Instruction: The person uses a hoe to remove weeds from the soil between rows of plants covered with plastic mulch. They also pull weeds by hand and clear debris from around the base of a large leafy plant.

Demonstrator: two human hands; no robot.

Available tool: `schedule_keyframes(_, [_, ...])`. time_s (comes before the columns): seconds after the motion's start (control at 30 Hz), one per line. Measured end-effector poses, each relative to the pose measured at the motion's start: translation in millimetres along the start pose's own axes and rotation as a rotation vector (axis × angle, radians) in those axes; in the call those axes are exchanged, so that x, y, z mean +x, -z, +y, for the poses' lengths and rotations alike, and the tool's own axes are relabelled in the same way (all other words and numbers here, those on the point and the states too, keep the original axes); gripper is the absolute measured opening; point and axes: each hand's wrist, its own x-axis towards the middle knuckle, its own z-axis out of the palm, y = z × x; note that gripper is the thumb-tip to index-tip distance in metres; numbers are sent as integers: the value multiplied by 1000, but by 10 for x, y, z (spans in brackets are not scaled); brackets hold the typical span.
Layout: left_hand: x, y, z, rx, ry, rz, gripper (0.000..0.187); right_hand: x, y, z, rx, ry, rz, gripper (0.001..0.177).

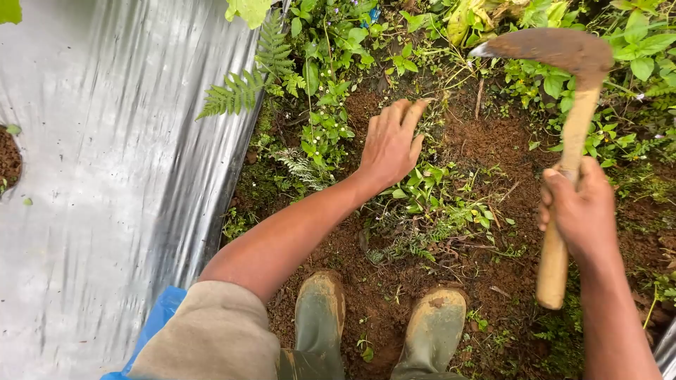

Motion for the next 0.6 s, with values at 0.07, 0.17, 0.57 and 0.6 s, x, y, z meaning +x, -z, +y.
schedule_keyframes(0.07, [-99, -59, 11, -34, -71, -121, 54, 29, -139, -81, -2, -30, -38, 9])
schedule_keyframes(0.17, [-291, -115, 80, -143, -120, -298, 50, 187, -319, 10, -80, -110, -135, 9])
schedule_keyframes(0.57, [-490, -91, 253, -138, -206, -492, 73, -90, 191, 462, -582, -208, -292, 17])
schedule_keyframes(0.6, [-527, -68, 282, -216, -153, -519, 76, -127, 235, 434, -549, -166, -235, 14])
